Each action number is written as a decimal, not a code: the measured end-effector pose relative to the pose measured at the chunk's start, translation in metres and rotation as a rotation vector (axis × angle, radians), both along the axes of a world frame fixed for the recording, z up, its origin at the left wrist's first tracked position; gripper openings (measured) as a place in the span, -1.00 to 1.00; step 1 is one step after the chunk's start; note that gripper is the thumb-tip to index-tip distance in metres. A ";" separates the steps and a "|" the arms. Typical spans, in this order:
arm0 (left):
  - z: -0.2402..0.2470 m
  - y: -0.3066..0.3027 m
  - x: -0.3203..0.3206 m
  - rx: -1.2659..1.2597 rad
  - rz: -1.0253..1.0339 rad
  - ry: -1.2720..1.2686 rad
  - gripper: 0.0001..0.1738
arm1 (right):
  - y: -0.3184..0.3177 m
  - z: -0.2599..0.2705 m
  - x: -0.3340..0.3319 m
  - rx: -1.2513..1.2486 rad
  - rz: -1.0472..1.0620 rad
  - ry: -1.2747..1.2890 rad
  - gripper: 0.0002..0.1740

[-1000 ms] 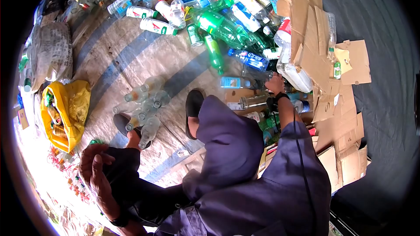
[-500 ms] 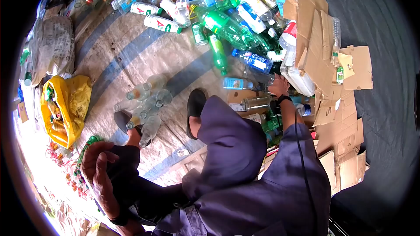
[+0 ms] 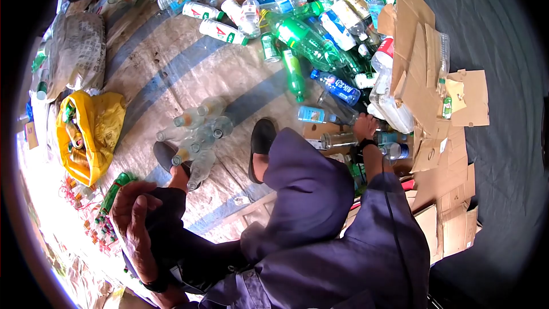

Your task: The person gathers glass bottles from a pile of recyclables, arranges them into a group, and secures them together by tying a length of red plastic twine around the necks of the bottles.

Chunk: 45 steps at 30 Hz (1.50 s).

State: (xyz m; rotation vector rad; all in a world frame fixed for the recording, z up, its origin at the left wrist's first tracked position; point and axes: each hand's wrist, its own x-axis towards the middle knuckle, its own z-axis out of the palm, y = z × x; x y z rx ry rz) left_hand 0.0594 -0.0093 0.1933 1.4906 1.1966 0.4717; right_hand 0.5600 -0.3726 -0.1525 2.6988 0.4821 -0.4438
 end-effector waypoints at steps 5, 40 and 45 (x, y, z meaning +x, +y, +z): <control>0.004 -0.003 0.002 -0.008 -0.015 -0.018 -0.58 | -0.023 -0.013 -0.030 -0.070 0.097 -0.057 -0.68; 0.019 -0.011 -0.029 -0.036 -0.098 -0.220 -0.68 | 0.181 0.261 -0.068 0.295 0.471 0.595 -0.60; 0.015 -0.010 -0.038 -0.022 -0.127 -0.256 -0.73 | 0.235 0.315 -0.116 0.043 0.894 0.573 -0.60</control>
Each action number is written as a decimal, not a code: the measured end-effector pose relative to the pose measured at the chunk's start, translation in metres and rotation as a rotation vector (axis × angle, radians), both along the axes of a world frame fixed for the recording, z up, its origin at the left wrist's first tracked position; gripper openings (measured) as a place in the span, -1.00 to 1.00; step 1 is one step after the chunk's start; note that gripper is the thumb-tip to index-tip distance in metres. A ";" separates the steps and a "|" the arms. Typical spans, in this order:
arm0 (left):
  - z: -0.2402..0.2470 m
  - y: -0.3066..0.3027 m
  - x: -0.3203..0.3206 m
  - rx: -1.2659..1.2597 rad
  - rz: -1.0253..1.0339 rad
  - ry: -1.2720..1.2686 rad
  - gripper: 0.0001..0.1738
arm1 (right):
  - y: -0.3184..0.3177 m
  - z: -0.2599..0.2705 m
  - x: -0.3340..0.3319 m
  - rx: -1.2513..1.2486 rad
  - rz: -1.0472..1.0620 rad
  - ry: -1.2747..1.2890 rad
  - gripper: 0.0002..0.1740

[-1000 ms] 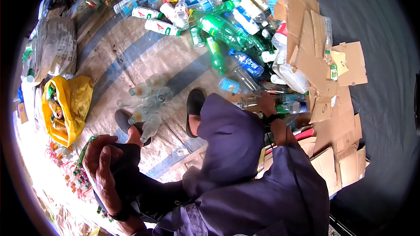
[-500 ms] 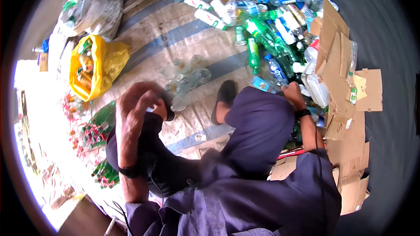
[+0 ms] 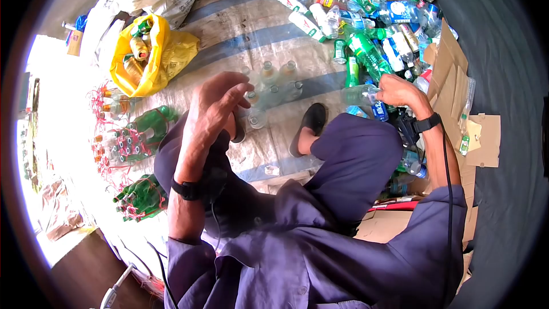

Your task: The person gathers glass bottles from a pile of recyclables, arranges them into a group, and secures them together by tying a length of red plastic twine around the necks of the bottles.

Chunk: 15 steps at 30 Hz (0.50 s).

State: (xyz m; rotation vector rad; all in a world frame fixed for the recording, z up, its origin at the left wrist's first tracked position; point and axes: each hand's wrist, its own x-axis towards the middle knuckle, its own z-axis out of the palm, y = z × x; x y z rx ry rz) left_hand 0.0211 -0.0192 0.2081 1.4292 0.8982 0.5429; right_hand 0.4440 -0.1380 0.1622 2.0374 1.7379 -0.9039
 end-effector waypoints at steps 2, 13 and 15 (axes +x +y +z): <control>-0.005 0.000 -0.004 -0.020 0.015 -0.017 -0.73 | 0.014 0.007 -0.024 0.003 0.087 0.013 -0.61; -0.008 0.002 -0.015 -0.047 0.011 0.021 -0.73 | 0.055 -0.030 -0.173 -0.071 0.291 0.123 -0.74; -0.006 0.001 -0.015 -0.041 0.026 0.016 -0.67 | 0.057 -0.048 -0.190 -0.080 0.285 0.134 -0.75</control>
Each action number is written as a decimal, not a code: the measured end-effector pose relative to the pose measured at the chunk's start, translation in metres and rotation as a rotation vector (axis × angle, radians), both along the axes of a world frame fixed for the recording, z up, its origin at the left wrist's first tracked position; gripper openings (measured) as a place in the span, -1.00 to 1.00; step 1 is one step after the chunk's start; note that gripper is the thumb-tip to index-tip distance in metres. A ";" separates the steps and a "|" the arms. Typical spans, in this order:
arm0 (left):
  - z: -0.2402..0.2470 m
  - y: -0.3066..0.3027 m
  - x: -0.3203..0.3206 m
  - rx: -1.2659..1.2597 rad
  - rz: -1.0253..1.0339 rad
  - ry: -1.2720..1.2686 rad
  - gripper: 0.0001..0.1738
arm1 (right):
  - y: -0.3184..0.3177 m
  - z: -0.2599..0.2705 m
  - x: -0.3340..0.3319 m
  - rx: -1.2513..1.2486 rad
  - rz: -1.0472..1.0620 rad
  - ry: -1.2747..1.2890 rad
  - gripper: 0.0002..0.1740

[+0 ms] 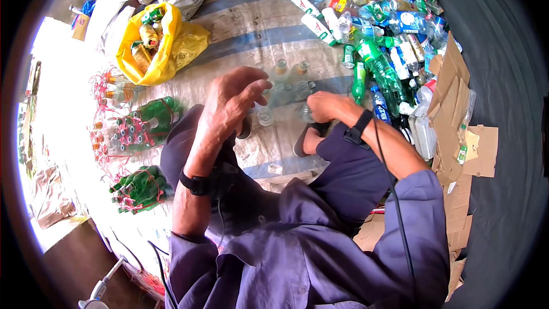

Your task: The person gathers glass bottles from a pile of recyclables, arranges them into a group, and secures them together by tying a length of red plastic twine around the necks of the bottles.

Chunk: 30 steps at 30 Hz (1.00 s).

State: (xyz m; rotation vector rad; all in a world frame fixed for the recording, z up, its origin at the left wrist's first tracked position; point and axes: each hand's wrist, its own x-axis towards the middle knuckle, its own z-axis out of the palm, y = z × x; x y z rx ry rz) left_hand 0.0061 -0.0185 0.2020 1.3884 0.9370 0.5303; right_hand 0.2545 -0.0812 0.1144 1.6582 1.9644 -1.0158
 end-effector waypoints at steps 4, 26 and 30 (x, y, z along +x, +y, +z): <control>-0.002 0.000 -0.001 0.017 0.004 -0.040 -0.64 | 0.000 -0.058 -0.021 0.142 0.009 0.123 -0.79; 0.004 -0.002 0.012 -0.019 -0.037 -0.015 -0.71 | -0.019 -0.113 -0.044 0.406 -0.366 0.320 -0.69; 0.003 -0.001 0.017 0.075 -0.092 0.023 -0.63 | -0.020 -0.115 -0.040 0.312 -0.338 0.302 -0.68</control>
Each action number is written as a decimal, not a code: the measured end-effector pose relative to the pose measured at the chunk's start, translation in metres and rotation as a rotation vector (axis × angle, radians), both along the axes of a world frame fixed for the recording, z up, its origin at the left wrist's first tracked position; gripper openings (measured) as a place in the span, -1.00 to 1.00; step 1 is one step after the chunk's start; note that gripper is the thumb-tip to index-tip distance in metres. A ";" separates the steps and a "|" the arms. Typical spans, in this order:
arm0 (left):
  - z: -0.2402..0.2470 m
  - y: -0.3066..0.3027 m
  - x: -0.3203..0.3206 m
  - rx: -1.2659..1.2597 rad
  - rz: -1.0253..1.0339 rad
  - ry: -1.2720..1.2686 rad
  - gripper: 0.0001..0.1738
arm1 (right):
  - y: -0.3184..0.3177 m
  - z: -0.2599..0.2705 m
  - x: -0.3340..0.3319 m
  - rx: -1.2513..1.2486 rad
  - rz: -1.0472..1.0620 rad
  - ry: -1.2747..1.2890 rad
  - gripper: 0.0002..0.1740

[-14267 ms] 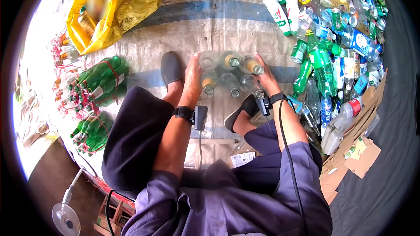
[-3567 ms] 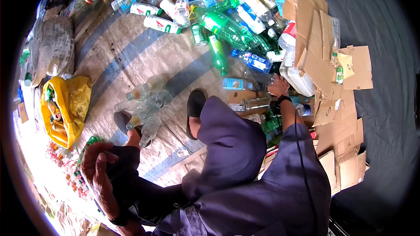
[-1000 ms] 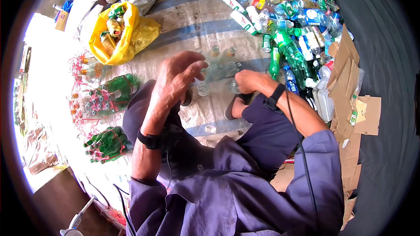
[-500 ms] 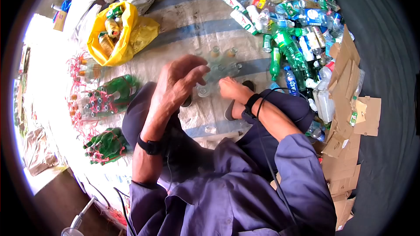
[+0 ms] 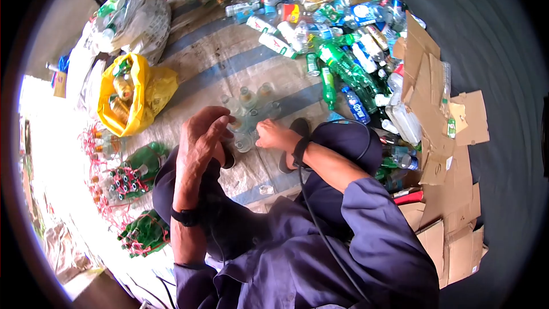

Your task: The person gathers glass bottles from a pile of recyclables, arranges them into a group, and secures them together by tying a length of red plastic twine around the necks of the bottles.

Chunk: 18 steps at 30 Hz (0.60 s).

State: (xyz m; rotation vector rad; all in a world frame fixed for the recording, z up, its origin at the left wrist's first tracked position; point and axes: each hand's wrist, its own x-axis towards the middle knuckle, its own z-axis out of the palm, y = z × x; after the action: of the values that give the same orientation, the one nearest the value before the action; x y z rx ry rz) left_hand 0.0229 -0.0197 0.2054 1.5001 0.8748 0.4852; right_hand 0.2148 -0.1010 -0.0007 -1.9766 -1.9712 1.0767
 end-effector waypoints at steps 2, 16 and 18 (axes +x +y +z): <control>0.007 -0.003 0.007 0.021 -0.020 0.029 -0.63 | -0.007 -0.009 0.006 0.252 0.077 0.031 -0.72; -0.012 0.009 0.015 0.076 0.000 0.064 -0.61 | -0.034 0.162 0.081 0.138 -0.198 0.032 -0.53; -0.015 0.010 0.014 0.079 0.001 0.078 -0.61 | -0.058 0.162 0.106 0.323 -0.305 0.172 -0.49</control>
State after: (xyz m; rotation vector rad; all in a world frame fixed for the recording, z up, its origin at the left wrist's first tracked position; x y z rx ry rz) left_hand 0.0369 -0.0095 0.1907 1.6002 0.9265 0.4689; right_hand 0.3206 -0.1589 0.1617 -1.8605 -1.5754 0.7706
